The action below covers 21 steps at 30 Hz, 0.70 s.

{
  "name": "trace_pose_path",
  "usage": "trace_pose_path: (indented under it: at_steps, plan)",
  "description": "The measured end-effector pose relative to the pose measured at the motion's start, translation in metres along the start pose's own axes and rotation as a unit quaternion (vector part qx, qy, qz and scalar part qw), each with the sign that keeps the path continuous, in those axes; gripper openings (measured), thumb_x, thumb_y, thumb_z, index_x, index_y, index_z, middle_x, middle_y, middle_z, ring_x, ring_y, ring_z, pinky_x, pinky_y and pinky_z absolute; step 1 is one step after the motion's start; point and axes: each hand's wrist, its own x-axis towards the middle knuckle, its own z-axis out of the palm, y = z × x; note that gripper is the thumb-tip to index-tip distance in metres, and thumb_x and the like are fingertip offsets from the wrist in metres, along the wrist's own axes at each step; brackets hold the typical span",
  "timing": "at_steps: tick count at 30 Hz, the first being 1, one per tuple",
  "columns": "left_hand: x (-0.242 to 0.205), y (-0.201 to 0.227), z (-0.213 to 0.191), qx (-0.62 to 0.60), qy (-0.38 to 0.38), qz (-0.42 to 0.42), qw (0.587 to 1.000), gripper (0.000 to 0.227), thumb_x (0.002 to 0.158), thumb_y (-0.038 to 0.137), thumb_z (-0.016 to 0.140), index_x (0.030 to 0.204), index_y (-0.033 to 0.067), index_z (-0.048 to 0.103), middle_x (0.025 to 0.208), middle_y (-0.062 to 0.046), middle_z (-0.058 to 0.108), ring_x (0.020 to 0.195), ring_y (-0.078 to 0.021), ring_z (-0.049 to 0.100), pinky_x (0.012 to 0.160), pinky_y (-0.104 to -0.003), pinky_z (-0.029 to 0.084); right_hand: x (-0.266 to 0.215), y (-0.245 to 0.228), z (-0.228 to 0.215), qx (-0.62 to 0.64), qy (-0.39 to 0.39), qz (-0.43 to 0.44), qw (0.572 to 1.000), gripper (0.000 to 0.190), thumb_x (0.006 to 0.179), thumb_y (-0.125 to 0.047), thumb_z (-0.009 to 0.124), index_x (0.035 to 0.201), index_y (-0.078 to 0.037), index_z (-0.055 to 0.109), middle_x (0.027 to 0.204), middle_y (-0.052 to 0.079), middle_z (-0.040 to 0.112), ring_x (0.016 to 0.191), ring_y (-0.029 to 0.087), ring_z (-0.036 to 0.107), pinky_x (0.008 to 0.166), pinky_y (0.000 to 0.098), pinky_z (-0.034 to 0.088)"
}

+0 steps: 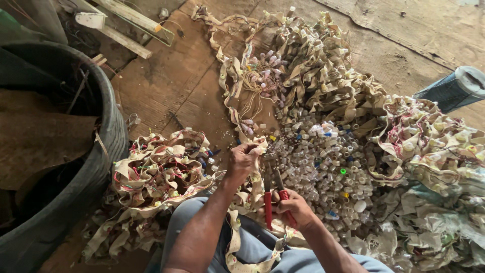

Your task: The person sits on the floor and uses shears to cut small plastic connectors off a long, tangled wire harness. The cut pieces fall onto a pile on the floor.

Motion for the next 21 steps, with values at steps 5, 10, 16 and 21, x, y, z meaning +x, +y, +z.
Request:
trace_pose_path:
  at_steps: [5,10,16,21]
  plan:
    - [-0.002,-0.005,-0.001,-0.005,0.041,-0.025,0.999,0.020,0.093,0.016,0.071,0.101,-0.0023,0.076,0.073,0.001,0.070,0.060,-0.0055,0.059,0.051,-0.024,0.046,0.014,0.010,-0.004,-0.253,0.049,-0.091,0.962,0.036,0.075,0.009,0.054,0.108,0.006,0.066,0.099,0.019,0.075,0.080,0.021,0.073,0.070,0.0323,0.061]
    - [-0.001,-0.020,0.010,0.054,0.122,0.056,0.989,0.022,0.094,0.018,0.076,0.095,-0.0043,0.076,0.070,-0.001,0.067,0.060,-0.0062,0.056,0.053,-0.027,0.047,0.013,0.016,-0.012,-0.405,0.158,-0.170,0.884,0.033,0.079,0.009,0.053,0.109,0.004,0.067,0.077,0.006,0.060,0.063,0.018,0.055,0.054,0.0316,0.045]
    - [0.005,-0.021,-0.002,0.114,0.223,0.054,0.966,0.022,0.090,0.019,0.075,0.086,-0.0018,0.071,0.064,-0.001,0.068,0.053,-0.0104,0.063,0.049,-0.028,0.051,-0.002,0.013,-0.021,-0.330,0.089,-0.187,0.921,0.044,0.073,0.010,0.054,0.114,-0.001,0.064,0.077,0.002,0.054,0.062,0.013,0.057,0.055,0.0280,0.050]
    - [0.003,-0.030,0.005,0.051,0.169,0.039,0.984,0.022,0.092,0.018,0.074,0.085,-0.0022,0.071,0.066,0.000,0.066,0.058,-0.0067,0.058,0.051,-0.028,0.048,0.003,0.019,-0.020,-0.439,0.176,-0.217,0.854,0.036,0.082,0.005,0.056,0.116,-0.003,0.065,0.088,0.012,0.058,0.074,0.027,0.060,0.065,0.0356,0.050]
